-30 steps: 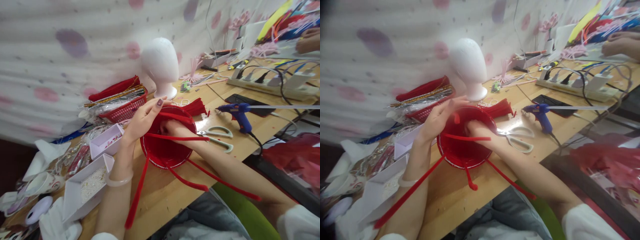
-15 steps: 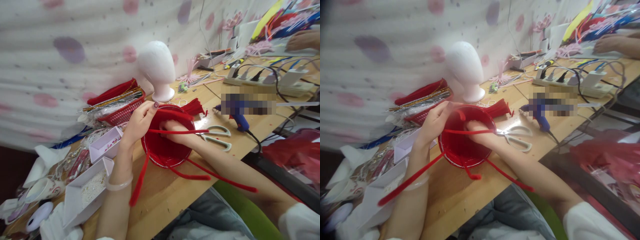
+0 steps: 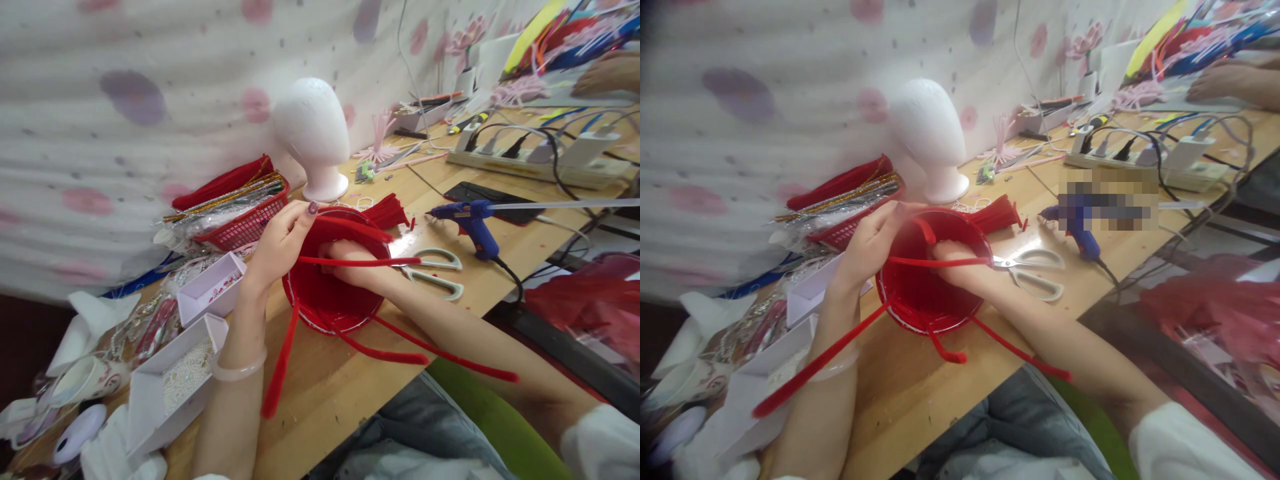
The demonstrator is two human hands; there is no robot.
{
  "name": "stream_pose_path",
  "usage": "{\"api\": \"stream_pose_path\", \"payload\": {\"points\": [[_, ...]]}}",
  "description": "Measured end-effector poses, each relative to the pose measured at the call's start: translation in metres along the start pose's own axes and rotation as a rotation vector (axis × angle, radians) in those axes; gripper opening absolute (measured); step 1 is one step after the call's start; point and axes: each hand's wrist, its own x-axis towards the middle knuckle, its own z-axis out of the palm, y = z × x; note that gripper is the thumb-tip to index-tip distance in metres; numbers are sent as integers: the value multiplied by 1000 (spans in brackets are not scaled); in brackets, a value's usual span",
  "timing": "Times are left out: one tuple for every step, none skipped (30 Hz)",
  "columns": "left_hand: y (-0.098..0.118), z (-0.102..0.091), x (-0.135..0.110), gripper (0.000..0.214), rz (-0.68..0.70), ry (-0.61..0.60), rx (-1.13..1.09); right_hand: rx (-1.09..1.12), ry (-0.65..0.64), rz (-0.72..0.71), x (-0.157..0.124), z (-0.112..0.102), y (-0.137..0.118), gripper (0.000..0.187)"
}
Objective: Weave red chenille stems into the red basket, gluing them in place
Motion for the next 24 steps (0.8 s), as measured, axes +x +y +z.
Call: {"api": "stream_pose_path", "payload": {"points": [[0, 0, 0, 48, 3, 0, 0, -5, -3, 5, -1, -1, -1, 14], [0, 0, 0, 48, 5, -1, 1, -9, -6, 9, -2, -3, -2, 14], [0, 0, 0, 48, 5, -2, 4, -13, -9, 12, -3, -4, -3, 14], [0, 0, 0, 48, 4, -3, 5, -16, -13, 14, -4, -5, -4, 14], [1, 0, 0, 47, 1, -2, 7, -18, -17, 16, -4, -5, -4, 14], [1, 0, 0, 47, -2, -4, 8, -20, -21, 18, -4, -6, -5, 14], [1, 0, 0, 47, -5, -5, 7, -21, -25, 20, -4, -6, -5, 15], [1, 0, 0, 47, -6, -7, 5, -23, -29, 23, -4, -6, -5, 15], [1, 0, 0, 47, -6, -7, 1, -25, -31, 27, -4, -6, -5, 15], [1, 0, 0, 47, -7, -7, -5, -28, -35, 33, -3, -6, -5, 16], [1, 0, 0, 47, -9, -7, -12, -31, -39, 38, -3, -6, -5, 15], [1, 0, 0, 47, -10, -6, -20, -35, -41, 43, -2, -6, -6, 15], [1, 0, 0, 47, -11, -5, -26, -38, -41, 47, -2, -7, -6, 15], [1, 1, 0, 47, -13, -7, -30, -41, -39, 50, -3, -7, -7, 16], [1, 1, 0, 47, -15, -8, -31, -44, -37, 50, -3, -8, -8, 16], [1, 1, 0, 47, -16, -9, -28, -45, -35, 49, -4, -9, -9, 16], [1, 1, 0, 47, -16, -9, -24, -47, -35, 50, -4, -10, -10, 17], [1, 1, 0, 48, -17, -10, -19, -48, -35, 50, -5, -10, -10, 17], [1, 0, 0, 48, -17, -10, -13, -49, -36, 48, -5, -10, -10, 17], [1, 0, 0, 49, -15, -9, -8, -49, -35, 44, -5, -10, -9, 18], [1, 0, 0, 49, -15, -9, -5, -49, -32, 38, -5, -9, -8, 18], [1, 0, 0, 50, -15, -10, -3, -47, -26, 30, -5, -8, -6, 19], [0, 0, 0, 50, -15, -10, -3, -45, -19, 21, -5, -7, -5, 21], [0, 0, 0, 50, -15, -10, -3, -42, -11, 12, -4, -6, -3, 22]]}}
